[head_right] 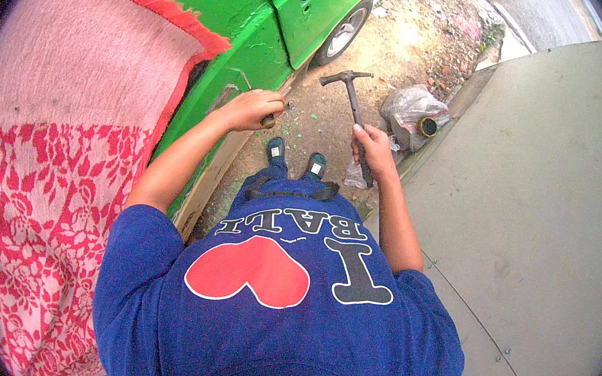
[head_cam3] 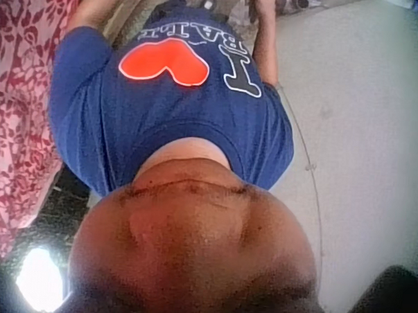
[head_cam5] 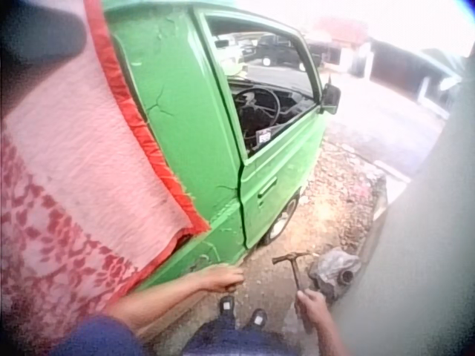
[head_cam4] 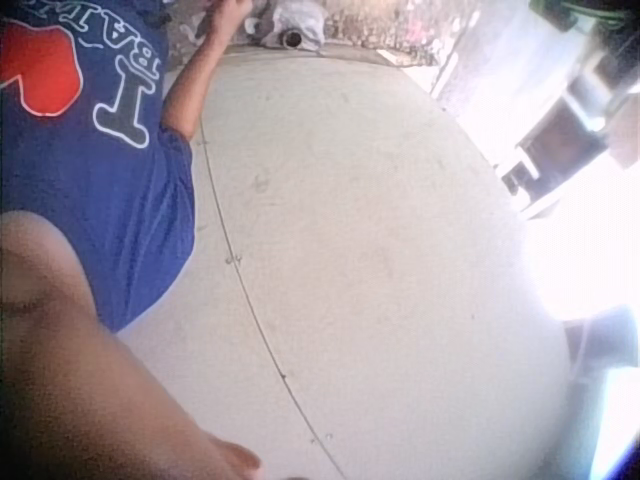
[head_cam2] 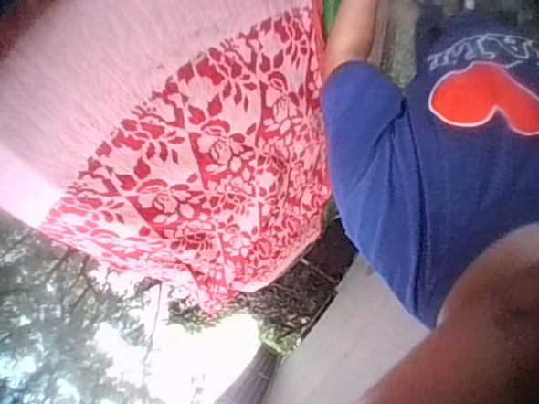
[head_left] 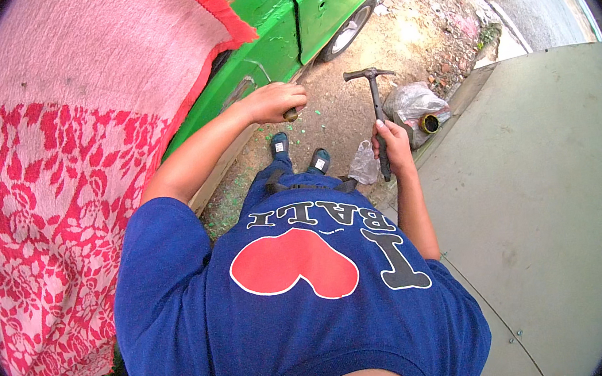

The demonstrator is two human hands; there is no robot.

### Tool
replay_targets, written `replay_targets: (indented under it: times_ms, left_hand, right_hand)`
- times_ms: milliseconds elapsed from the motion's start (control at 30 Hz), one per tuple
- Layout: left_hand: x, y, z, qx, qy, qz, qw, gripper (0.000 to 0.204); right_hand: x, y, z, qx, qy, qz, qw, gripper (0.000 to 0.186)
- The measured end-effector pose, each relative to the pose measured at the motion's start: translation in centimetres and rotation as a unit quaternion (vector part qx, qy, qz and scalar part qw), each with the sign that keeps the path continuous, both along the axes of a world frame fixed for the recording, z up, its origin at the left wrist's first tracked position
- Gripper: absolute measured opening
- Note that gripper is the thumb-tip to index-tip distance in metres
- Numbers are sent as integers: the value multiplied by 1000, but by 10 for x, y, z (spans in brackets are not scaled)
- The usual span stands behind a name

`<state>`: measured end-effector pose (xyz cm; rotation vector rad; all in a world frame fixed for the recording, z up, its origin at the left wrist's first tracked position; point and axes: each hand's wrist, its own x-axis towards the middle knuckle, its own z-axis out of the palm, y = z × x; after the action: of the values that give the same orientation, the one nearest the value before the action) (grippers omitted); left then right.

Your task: The person uses a hammer and a metal punch to repeatedly tap and flatten a dent on the side panel of a green car. The person works on the same small area for the duration of the clip.

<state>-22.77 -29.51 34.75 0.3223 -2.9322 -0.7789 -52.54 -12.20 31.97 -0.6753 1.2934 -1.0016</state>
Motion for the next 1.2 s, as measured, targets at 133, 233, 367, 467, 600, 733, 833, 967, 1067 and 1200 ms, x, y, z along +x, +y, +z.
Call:
replay_targets:
  times_ms: [133,233,367,467,600,733,833,967,1067,1200]
  left_hand:
    - [10,0,-9,6,26,4,1000,23]
    - [10,1,-8,8,23,10,1000,22]
    - [4,7,5,13,18,-4,1000,21]
    - [1,9,4,-29,-4,-2,1000,25]
    - [-6,9,1,-19,-6,83,996,28]
    - [-3,-4,3,38,-53,79,995,26]
    - [7,-15,-7,80,-8,71,994,24]
    - [10,-13,-7,63,56,36,996,28]
    - [2,-1,5,25,-7,47,999,32]
    - [-3,4,7,3,-77,98,992,33]
  right_hand:
    - [0,-1,1,10,-3,0,1000,34]
    - [0,-1,1,8,2,-1,1000,34]
    - [1,-3,5,5,2,8,1000,32]
    - [1,-5,7,5,-7,8,1000,34]
    - [1,-5,6,-2,-10,12,1000,34]
    - [0,-4,6,0,-14,9,1000,33]
    - [0,-4,8,5,-14,4,1000,33]
    - [0,-3,7,-3,-8,6,1000,33]
    - [0,-4,9,-3,-6,9,1000,33]
    - [4,-6,11,-7,11,16,1000,31]
